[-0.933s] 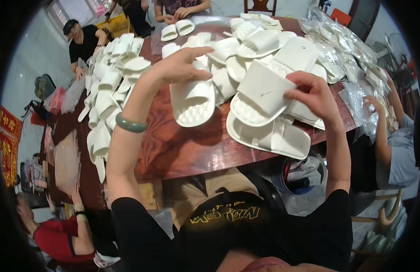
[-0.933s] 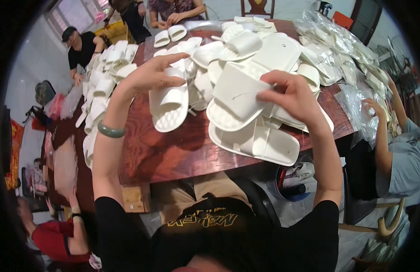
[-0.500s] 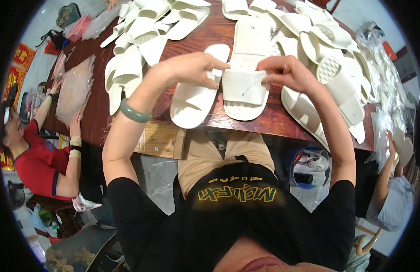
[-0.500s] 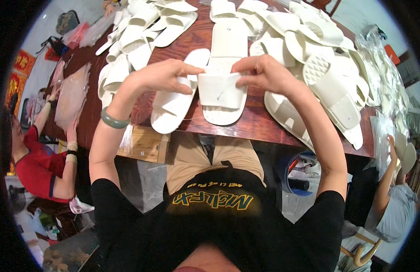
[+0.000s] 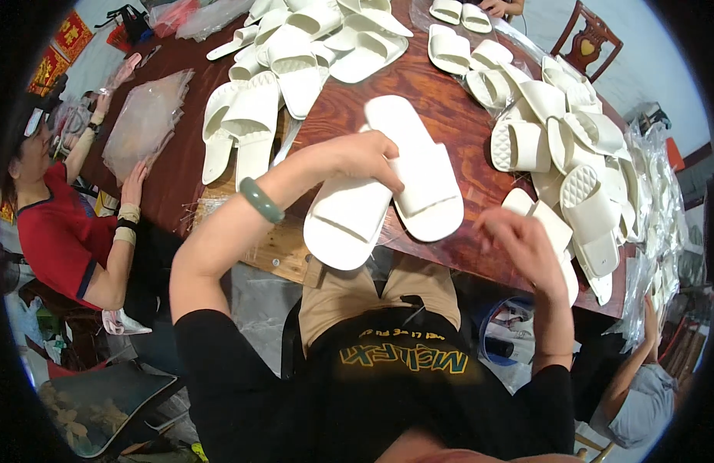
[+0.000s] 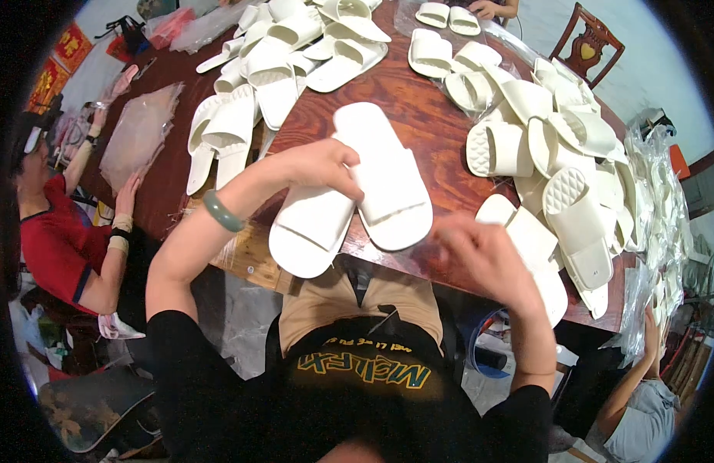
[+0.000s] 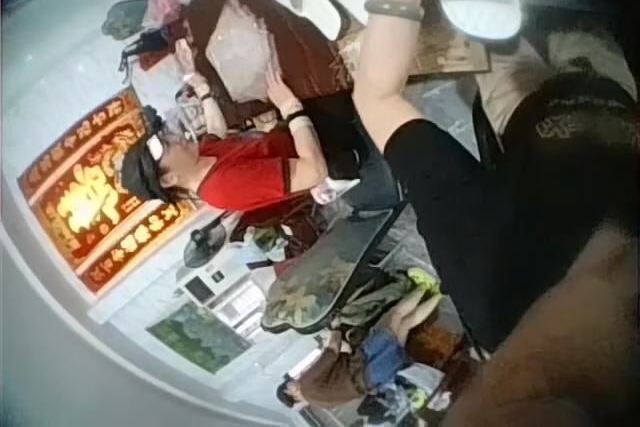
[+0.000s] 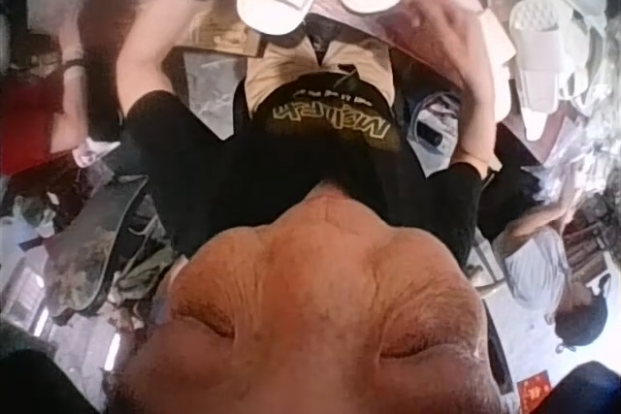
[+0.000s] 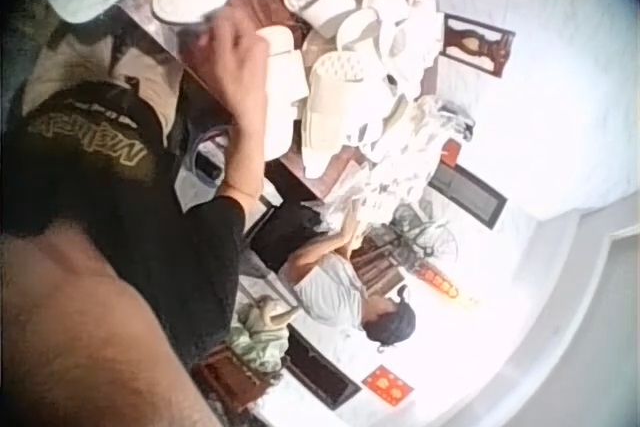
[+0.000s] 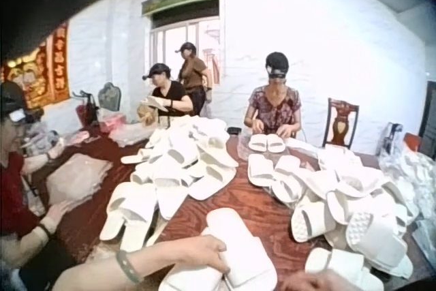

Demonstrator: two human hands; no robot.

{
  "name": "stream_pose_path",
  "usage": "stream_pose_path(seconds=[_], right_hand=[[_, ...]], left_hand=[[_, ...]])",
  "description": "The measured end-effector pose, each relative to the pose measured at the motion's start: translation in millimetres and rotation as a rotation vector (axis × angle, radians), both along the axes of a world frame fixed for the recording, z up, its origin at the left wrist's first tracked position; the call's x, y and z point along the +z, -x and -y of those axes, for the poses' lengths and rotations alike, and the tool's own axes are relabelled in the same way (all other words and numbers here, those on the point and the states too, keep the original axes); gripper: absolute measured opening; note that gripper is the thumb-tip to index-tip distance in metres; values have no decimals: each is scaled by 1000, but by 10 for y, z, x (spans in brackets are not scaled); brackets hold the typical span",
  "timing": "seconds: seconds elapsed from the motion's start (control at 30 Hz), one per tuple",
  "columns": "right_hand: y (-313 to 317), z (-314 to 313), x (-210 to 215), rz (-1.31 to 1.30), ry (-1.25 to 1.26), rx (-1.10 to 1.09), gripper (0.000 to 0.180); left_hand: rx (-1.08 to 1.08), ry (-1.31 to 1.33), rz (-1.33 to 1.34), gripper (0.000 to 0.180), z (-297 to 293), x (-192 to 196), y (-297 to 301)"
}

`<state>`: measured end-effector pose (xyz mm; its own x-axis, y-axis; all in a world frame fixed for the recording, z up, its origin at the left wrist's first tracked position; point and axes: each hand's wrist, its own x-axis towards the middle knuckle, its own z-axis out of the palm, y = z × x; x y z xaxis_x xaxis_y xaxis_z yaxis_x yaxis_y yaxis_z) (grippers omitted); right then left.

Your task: Inspecting and preparing white slippers for packaging at a shared workshop table.

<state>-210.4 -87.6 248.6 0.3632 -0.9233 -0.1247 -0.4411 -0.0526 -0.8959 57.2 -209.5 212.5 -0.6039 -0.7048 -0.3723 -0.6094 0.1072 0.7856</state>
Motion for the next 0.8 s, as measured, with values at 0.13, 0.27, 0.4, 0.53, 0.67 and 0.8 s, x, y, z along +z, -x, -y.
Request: stream_pose_path(seconds=[0.13,0.27,0.4,0.53,0.67,0.8], right_hand=[[-139,-373,-266,-43,285,144,13],[-201,-364,-640,-79,405,-68,21],[-81,-204,-862,-172,568,-329,29],[-104,-185,-957,-308,621,-339,34],[-279,-122,-981,-417,633,-370,32],[-290,179,-932,-529,773,-397,27]], left_hand=[[339,-207,-296,30,-150,-34,-6],[469,-368,-716,41,-307,-76,160],[315,-63,-379,54,-159,-102,111],[63,568,103,51,93,-251,-83],[-155,802,156,30,383,-400,-134],[-278,1030,301,30,779,-418,-104]])
